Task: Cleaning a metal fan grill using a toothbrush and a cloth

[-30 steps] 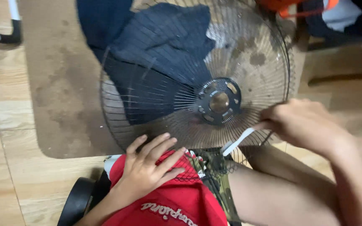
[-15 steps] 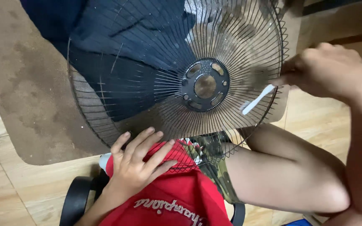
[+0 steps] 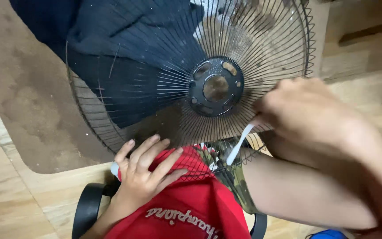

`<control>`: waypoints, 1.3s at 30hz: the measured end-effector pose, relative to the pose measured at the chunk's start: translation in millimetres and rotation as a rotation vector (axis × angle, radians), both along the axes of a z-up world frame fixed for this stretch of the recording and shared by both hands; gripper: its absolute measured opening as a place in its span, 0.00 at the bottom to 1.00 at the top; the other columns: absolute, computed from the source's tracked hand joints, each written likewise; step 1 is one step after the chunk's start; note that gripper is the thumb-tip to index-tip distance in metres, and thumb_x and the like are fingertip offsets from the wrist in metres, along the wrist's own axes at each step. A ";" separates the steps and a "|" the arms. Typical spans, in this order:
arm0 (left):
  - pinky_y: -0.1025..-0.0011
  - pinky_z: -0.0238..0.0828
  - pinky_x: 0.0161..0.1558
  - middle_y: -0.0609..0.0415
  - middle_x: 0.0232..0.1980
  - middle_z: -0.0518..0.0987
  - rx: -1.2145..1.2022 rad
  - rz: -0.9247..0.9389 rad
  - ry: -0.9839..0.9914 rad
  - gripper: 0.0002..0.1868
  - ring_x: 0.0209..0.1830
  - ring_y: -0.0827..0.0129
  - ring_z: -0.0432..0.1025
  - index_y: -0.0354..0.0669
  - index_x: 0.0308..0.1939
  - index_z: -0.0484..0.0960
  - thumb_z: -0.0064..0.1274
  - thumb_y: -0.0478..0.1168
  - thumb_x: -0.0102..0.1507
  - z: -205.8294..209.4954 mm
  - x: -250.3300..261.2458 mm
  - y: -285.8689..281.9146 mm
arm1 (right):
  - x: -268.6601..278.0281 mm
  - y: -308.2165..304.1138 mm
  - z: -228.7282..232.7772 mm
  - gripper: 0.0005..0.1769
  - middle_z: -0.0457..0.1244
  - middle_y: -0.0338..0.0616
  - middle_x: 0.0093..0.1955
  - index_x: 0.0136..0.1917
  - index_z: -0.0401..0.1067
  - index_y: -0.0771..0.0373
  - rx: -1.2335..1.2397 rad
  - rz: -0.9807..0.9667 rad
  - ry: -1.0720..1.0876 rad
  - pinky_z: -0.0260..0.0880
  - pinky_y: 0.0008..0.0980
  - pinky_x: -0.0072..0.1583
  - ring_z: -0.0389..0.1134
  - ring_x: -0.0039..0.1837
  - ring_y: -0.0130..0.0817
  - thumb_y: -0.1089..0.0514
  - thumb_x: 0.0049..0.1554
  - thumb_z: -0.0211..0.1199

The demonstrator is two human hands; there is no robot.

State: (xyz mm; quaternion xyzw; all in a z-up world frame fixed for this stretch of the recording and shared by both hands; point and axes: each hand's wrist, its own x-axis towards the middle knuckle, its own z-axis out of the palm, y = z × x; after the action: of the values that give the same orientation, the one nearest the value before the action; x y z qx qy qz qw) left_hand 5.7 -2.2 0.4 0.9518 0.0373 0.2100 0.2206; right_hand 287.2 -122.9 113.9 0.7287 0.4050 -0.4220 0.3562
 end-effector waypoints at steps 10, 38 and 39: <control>0.63 0.47 0.61 0.55 0.52 0.73 -0.010 -0.003 0.004 0.19 0.55 0.66 0.68 0.57 0.52 0.77 0.55 0.58 0.62 -0.4 -3.1 -1.0 | -32.2 9.8 -18.7 0.17 0.67 0.37 0.38 0.44 0.69 0.41 0.193 0.227 0.025 0.71 0.45 0.38 0.70 0.42 0.47 0.32 0.51 0.54; 0.61 0.46 0.63 0.51 0.53 0.75 -0.066 -0.045 -0.062 0.25 0.56 0.61 0.73 0.46 0.51 0.68 0.57 0.57 0.62 -7.2 -3.7 1.6 | -50.2 -6.3 -15.3 0.06 0.60 0.30 0.24 0.42 0.70 0.35 0.696 0.321 0.076 0.58 0.37 0.24 0.60 0.24 0.36 0.50 0.52 0.58; 0.60 0.46 0.63 0.52 0.54 0.75 -0.071 -0.040 -0.048 0.26 0.56 0.62 0.73 0.47 0.51 0.68 0.57 0.58 0.62 -8.3 -6.0 0.2 | -52.1 -5.4 -16.0 0.03 0.62 0.27 0.27 0.39 0.69 0.38 0.722 0.335 0.060 0.60 0.39 0.24 0.62 0.26 0.35 0.50 0.51 0.57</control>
State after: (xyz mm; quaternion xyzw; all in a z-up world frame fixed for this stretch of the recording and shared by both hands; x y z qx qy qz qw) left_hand -0.4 -2.0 -7.9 0.9385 0.0206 0.2269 0.2594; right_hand 235.1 -128.3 98.0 0.7181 0.6509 -0.2097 0.1289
